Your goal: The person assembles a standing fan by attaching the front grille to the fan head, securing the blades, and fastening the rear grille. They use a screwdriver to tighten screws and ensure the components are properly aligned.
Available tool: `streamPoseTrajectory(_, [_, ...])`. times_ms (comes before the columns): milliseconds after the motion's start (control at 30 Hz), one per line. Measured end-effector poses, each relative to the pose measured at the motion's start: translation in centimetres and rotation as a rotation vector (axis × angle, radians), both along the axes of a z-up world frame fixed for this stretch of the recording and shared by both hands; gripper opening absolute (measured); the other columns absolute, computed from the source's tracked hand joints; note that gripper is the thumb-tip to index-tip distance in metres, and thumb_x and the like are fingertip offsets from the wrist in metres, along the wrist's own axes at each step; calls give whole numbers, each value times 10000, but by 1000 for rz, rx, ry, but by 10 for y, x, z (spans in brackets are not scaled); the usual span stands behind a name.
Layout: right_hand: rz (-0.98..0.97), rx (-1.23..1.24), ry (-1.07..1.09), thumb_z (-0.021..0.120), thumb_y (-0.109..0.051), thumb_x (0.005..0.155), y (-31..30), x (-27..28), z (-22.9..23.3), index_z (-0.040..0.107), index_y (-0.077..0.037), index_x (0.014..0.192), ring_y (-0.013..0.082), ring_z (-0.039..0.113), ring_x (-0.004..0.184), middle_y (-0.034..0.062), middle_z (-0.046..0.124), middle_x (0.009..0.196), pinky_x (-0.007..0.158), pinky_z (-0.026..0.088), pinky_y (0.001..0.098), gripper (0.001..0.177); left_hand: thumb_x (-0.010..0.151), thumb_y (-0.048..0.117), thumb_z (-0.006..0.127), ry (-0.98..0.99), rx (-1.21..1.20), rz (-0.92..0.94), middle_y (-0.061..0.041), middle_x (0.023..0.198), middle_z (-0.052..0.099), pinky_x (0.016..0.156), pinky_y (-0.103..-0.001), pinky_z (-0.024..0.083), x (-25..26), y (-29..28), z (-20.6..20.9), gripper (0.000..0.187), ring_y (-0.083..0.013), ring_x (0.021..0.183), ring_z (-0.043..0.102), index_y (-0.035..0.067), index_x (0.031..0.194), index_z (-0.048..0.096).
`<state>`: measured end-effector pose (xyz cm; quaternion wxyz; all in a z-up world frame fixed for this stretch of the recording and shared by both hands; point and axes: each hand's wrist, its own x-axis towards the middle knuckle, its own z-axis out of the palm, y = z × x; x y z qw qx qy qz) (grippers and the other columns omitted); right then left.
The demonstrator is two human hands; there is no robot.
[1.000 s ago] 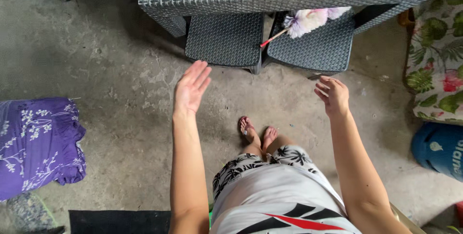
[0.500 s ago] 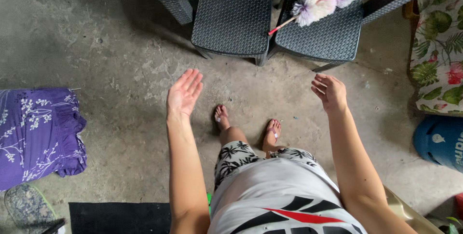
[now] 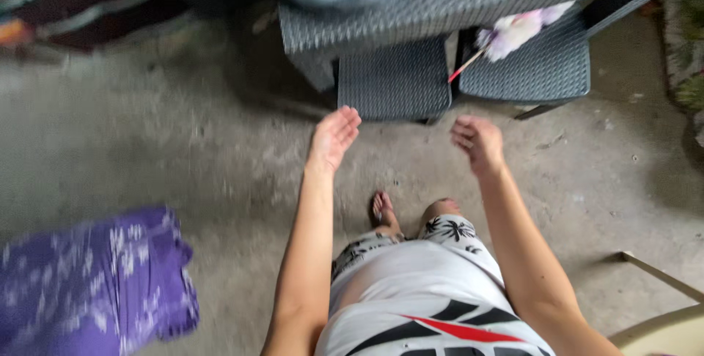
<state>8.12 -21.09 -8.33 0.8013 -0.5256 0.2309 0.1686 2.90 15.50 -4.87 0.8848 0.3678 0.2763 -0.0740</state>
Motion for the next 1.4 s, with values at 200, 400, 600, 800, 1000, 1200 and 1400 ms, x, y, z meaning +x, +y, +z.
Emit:
streamPoseTrajectory(200, [5,-84,-41,561,-108,947,29,17,13,665,-35,1119,203,694,993,66,712,1103,870,590,354,214,947,172,653,-22,80,-153,-62,1203,731,915,-337,543,81,-27,-20,294,-191,1122,697,89,1228,671])
streamPoseTrajectory(400, [-16,-161,-91,576,-64,942,42,83,11,683,-26,1134,159,698,934,50,721,1058,840,586,320,223,867,64,687,-112,570,-122,-65,1126,749,886,-343,544,160,-34,-45,282,-195,1036,691,81,1145,726])
streamPoseTrajectory(600, [104,-364,-252,670,-85,940,86,185,24,729,-34,1145,131,657,847,50,719,992,755,556,298,220,812,70,725,-265,1167,-20,-106,1128,747,969,-363,543,240,-27,-10,299,-263,1087,709,57,1110,739])
streamPoseTrajectory(800, [119,-1068,-723,799,-161,857,129,267,74,663,-129,1267,318,642,1018,169,635,1162,886,534,410,433,795,105,774,-321,1615,-162,-167,1370,611,1102,-443,433,279,-45,47,459,-386,1289,546,68,1245,687])
streamPoseTrajectory(1000, [165,-1209,-681,830,-132,817,160,304,84,580,-227,1412,443,506,1176,224,517,1335,999,463,496,652,748,151,835,-316,1811,-388,-190,1504,454,1158,-564,253,283,-60,57,803,-383,1372,425,139,1471,485])
streamPoseTrajectory(1200, [136,-1167,-561,711,-64,824,157,312,69,537,-145,1322,424,533,1144,225,553,1241,993,470,493,535,802,164,806,-403,1877,-453,-157,1352,522,1051,-517,381,289,-38,59,842,-370,1226,506,222,1551,424])
streamPoseTrajectory(1400, [-178,-834,-284,559,-63,891,156,283,68,399,-46,1262,358,669,864,212,665,1005,845,524,446,405,853,153,780,-439,1960,-512,-120,1213,538,952,-478,441,301,-27,68,811,-333,1105,524,303,1568,427])
